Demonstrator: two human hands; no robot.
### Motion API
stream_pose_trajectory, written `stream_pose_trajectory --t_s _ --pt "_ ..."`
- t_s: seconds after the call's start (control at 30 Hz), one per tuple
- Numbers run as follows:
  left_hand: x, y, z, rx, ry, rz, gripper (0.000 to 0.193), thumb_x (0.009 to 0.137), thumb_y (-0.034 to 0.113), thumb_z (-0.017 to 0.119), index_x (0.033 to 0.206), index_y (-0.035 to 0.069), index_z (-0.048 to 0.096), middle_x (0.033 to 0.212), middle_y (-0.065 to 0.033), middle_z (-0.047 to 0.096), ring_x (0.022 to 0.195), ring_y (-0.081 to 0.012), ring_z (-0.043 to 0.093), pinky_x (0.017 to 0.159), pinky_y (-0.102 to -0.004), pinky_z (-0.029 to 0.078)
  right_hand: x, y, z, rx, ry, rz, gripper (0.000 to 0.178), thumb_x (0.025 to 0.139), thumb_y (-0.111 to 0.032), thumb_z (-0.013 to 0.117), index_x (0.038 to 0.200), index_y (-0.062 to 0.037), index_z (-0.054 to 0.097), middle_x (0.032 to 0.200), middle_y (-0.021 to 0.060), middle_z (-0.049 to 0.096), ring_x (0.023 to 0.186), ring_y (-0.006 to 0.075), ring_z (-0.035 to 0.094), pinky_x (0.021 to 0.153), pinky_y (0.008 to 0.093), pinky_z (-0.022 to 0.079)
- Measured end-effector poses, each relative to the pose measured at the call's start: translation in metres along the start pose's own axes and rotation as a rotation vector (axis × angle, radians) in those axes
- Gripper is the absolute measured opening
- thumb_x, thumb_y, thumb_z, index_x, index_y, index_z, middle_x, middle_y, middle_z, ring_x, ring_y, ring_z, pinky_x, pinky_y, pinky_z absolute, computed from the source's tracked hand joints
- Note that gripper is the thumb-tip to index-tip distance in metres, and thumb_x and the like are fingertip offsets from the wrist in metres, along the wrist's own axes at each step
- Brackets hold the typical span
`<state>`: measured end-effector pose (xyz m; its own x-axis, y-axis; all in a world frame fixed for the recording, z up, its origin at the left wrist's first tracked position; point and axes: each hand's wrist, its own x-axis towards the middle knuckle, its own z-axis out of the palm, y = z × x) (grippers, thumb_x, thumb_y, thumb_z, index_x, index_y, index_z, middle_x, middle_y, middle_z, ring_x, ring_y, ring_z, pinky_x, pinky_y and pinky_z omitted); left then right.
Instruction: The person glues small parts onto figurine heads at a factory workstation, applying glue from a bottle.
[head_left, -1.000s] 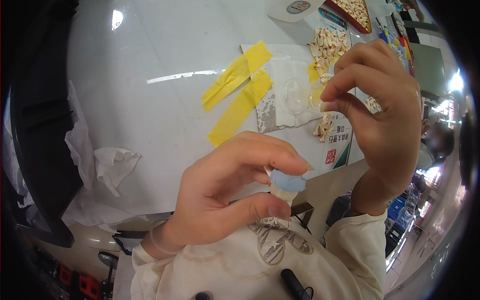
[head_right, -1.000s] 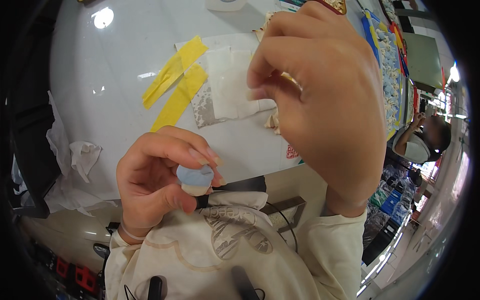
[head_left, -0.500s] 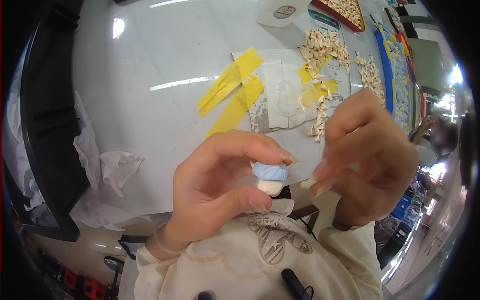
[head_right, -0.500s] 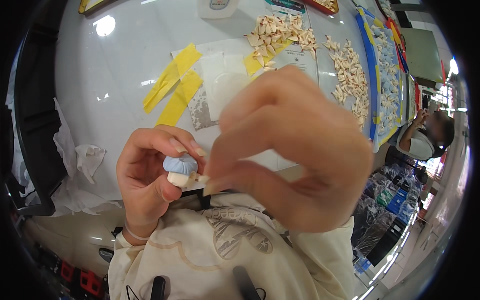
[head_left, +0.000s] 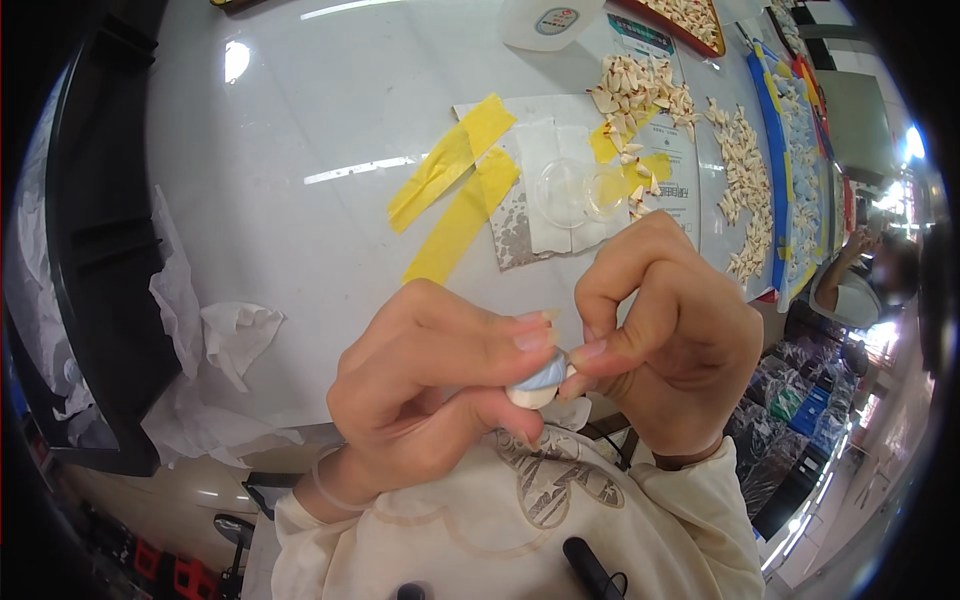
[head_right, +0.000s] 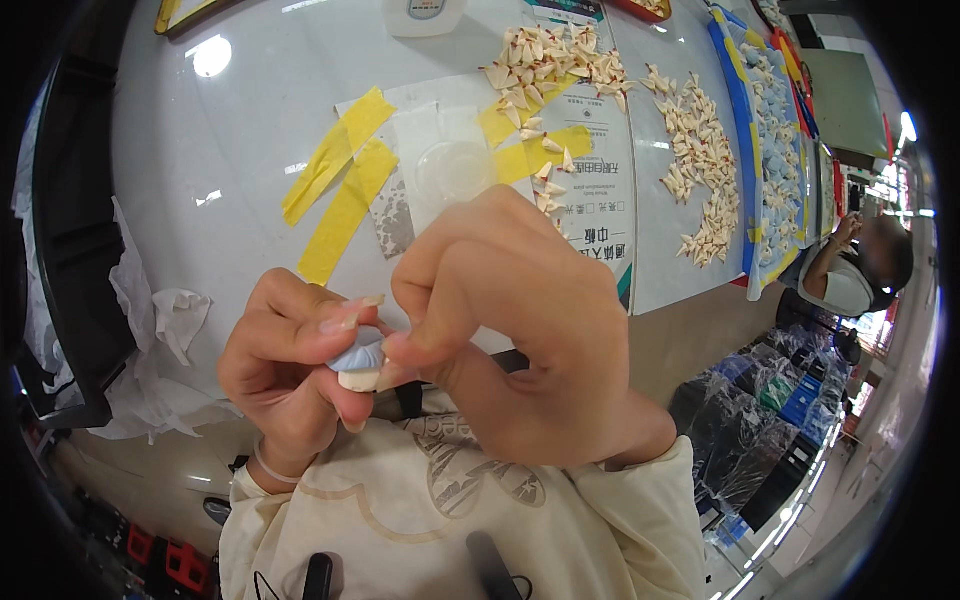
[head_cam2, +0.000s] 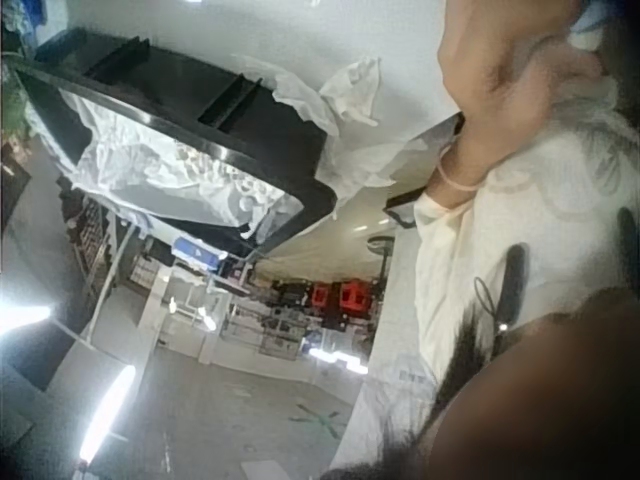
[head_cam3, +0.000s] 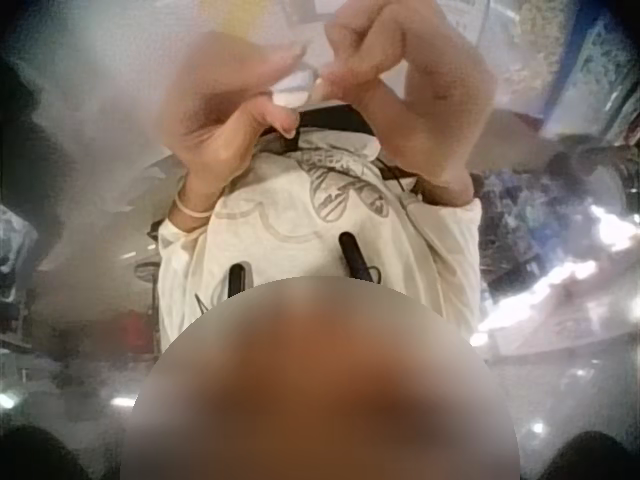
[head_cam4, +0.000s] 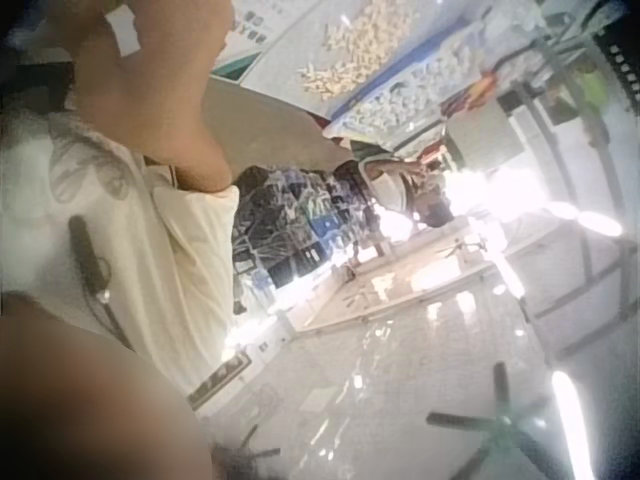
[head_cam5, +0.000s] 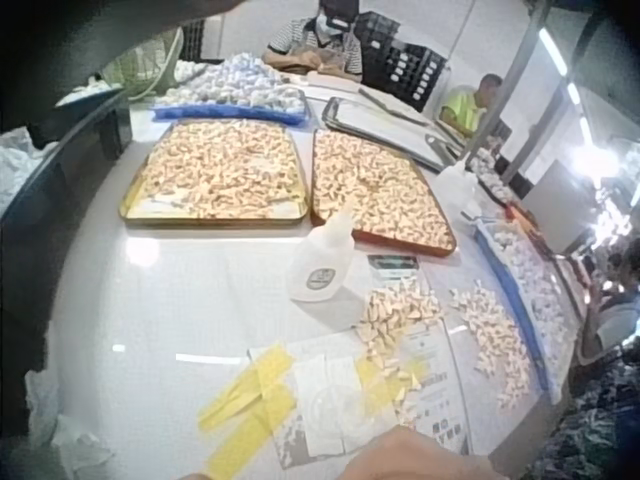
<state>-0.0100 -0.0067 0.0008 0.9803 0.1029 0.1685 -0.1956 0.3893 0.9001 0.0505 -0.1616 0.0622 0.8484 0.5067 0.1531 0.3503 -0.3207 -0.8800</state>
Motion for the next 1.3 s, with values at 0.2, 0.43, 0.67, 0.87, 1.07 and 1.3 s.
stream_pose_trajectory --t_s 0.2,0.43,0.67,0.87,1.07,1.3 --pt "0.0 0.0 -0.001 -0.019 -0.052 0.052 0.033 0.066 0.012 0.075 0.092 -0.004 0.063 0.089 -0.0154 0.063 0.077 -0.0175 0.058 0.066 -0.0243 0.046 -0.004 -0.003 0.0 0.04 -0.007 0.024 0.026 0.053 -0.003 0.079 0.06 -0.0068 0.054 0.067 0.0038 0.053 0.063 0.013 0.046 0.055 0.0236 0.033" --pt "0.008 -0.005 -0.004 -0.365 -0.168 -0.075 0.039 0.078 0.007 0.065 0.111 -0.006 0.049 0.106 -0.0171 0.056 0.09 -0.0208 0.056 0.081 -0.031 0.046 -0.008 0.004 0.004 0.176 0.11 -0.054 0.033 0.056 -0.021 0.082 0.075 -0.0073 0.059 0.077 0.006 0.049 0.066 0.0134 0.045 0.058 0.0231 0.034" --pt "0.008 0.006 -0.002 -0.536 -0.193 -0.278 0.042 0.086 0.001 0.049 0.125 -0.007 0.034 0.117 -0.0195 0.049 0.108 -0.0241 0.051 0.091 -0.0345 0.042 -0.008 0.011 0.016 -0.251 0.148 -0.236 0.045 0.057 -0.038 0.077 0.089 -0.0075 0.065 0.086 0.0067 0.046 0.073 0.0143 0.044 0.061 0.0232 0.035" --pt "0.011 0.011 -0.005 -0.494 -0.238 -0.311 0.047 0.084 0.002 0.042 0.129 -0.008 0.03 0.122 -0.0245 0.045 0.114 -0.0278 0.047 0.096 -0.0361 0.037 -0.004 0.01 0.021 -0.399 0.156 -0.324 0.045 0.06 -0.042 0.072 0.09 -0.0081 0.068 0.086 0.0054 0.046 0.075 0.0147 0.045 0.056 0.0222 0.038" --pt "0.01 0.014 0.003 -0.525 -0.233 -0.39 0.052 0.084 0.005 0.043 0.131 -0.008 0.025 0.124 -0.026 0.044 0.116 -0.0301 0.045 0.097 -0.0369 0.036 -0.011 0.012 0.019 -0.419 0.184 -0.338 0.043 0.063 -0.041 0.07 0.09 -0.0084 0.067 0.089 0.0065 0.052 0.078 0.0157 0.047 0.059 0.0252 0.041" --pt "0.009 0.016 0.017 -0.159 -0.179 -0.411 0.053 0.083 0.01 0.049 0.129 -0.008 0.028 0.118 -0.0266 0.05 0.11 -0.0317 0.05 0.094 -0.0395 0.039 -0.026 0.031 -0.047 0.018 0.301 -0.092 0.021 0.074 -0.016 0.067 0.091 -0.0037 0.063 0.093 0.0087 0.061 0.081 0.0214 0.058 0.072 0.0303 0.045"
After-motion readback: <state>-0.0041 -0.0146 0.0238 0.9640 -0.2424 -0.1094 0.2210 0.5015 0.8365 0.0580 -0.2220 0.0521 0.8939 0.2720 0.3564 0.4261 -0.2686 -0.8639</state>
